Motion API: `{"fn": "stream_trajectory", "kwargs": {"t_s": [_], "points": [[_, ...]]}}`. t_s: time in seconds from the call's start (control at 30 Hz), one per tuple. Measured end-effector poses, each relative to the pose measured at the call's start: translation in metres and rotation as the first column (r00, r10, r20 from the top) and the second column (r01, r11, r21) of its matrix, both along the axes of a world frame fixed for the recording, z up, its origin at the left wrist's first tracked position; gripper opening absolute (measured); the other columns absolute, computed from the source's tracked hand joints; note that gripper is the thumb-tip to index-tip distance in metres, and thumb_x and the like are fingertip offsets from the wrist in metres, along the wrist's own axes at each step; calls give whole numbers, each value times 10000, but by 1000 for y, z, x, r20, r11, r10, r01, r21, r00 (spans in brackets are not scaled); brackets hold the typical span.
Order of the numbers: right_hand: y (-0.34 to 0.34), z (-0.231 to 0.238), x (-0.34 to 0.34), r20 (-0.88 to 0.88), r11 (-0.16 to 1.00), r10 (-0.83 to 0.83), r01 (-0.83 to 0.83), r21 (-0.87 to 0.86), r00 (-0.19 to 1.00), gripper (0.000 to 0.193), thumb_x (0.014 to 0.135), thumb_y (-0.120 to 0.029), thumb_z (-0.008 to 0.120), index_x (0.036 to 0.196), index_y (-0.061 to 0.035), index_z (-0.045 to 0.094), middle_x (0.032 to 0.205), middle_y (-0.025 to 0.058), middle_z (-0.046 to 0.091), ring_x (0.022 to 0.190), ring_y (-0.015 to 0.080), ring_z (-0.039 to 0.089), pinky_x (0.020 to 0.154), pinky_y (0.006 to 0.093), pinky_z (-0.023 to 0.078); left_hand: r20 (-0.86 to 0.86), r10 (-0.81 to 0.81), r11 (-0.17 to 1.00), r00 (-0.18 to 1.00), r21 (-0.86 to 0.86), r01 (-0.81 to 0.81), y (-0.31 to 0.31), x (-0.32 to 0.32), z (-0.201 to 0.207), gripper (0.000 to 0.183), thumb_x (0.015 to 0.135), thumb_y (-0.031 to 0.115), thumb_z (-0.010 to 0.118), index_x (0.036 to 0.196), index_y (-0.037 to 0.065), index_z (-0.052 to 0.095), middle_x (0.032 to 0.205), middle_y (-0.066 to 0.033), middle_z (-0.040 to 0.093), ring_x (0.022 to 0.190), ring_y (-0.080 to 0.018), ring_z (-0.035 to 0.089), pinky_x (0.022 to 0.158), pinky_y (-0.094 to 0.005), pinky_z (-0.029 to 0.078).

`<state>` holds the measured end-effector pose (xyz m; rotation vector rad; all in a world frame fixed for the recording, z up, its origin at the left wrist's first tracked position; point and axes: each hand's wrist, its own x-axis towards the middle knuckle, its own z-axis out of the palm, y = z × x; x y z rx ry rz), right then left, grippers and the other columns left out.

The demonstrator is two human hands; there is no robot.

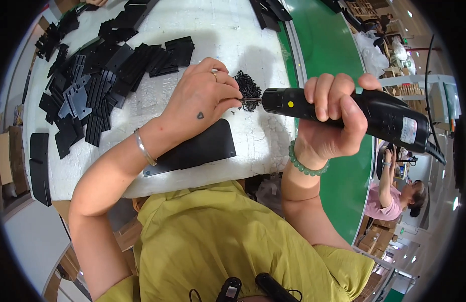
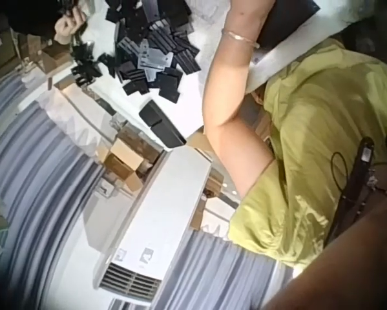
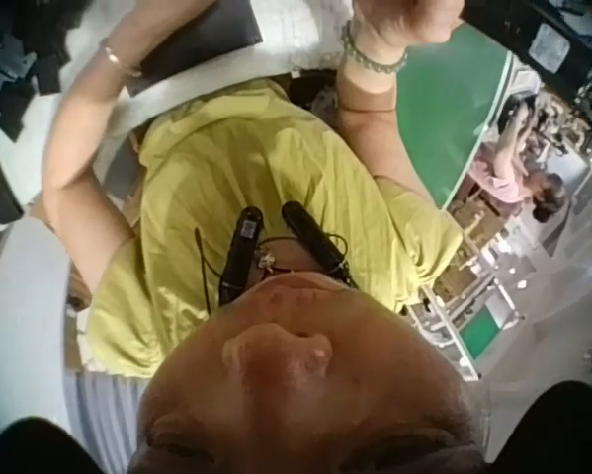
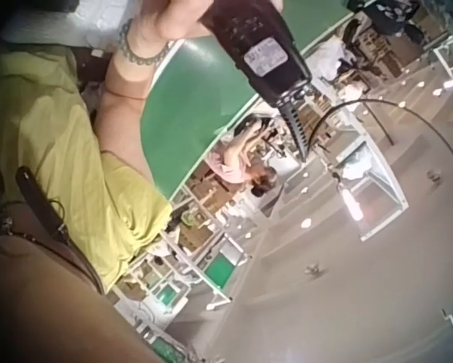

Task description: Assemble small black plastic components using an electric screwdriver and screws at a production workstation.

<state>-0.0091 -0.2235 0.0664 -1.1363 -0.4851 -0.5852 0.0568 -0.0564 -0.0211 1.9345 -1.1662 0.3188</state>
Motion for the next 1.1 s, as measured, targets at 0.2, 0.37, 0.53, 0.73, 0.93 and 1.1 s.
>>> {"fn": "stream_trajectory", "kwargs": {"t_s": [0.2, 0.37, 0.53, 0.73, 0.93, 1.1], "points": [[-3, 11, -8, 52, 995, 92, -90, -36, 994, 369, 787, -64, 478, 1141, -94, 381, 584, 9, 391, 464, 130, 391, 543, 306, 396, -37, 20, 994, 999, -109, -24, -1, -7, 15, 149, 629, 152, 751, 714, 80, 651, 739, 5, 618, 885, -222, 544, 745, -341, 421], [0, 13, -12, 64, 988, 150, -147, -52, 987, 387, 789, -52, 484, 1154, -107, 367, 585, 10, 400, 466, 133, 404, 547, 305, 397, -27, 19, 993, 999, -113, -22, 4, -11, 18, 167, 622, 160, 756, 690, 76, 629, 712, -8, 601, 854, -222, 553, 714, -345, 428], [12, 17, -24, 82, 977, 192, -183, -112, 978, 399, 791, -22, 516, 1143, -122, 358, 602, 14, 444, 487, 139, 445, 545, 301, 403, 25, -12, 994, 1000, -113, 15, 9, -19, 22, 155, 648, 158, 738, 692, 66, 621, 699, -23, 594, 845, -223, 555, 695, -334, 434], [17, 23, -29, 9, 927, 313, -304, -221, 950, 335, 781, -77, 508, 1098, -131, 416, 603, -48, 438, 520, 72, 435, 566, 242, 368, -39, -27, 999, 999, -44, 25, 28, -38, 22, 175, 676, 150, 721, 793, 54, 634, 797, -53, 621, 850, -248, 564, 718, -335, 444], [38, 7, -34, -91, 935, 279, -292, -203, 956, 337, 787, -90, 509, 1107, -139, 412, 587, -53, 445, 488, 65, 425, 539, 226, 364, -398, 165, 981, 902, -25, -190, 62, -44, 30, 543, 750, 168, 690, 1251, 93, 493, 1116, -130, 575, 1066, -304, 524, 900, -336, 416], [60, 1, -50, -171, 908, 340, -370, -196, 925, 366, 752, -45, 561, 1066, -149, 404, 588, -38, 467, 450, 85, 444, 451, 221, 379, -348, 244, 931, 905, 346, -117, 91, -62, 25, 536, 771, 274, 686, 1232, 77, 498, 989, -139, 556, 937, -307, 522, 818, -321, 421]]}}
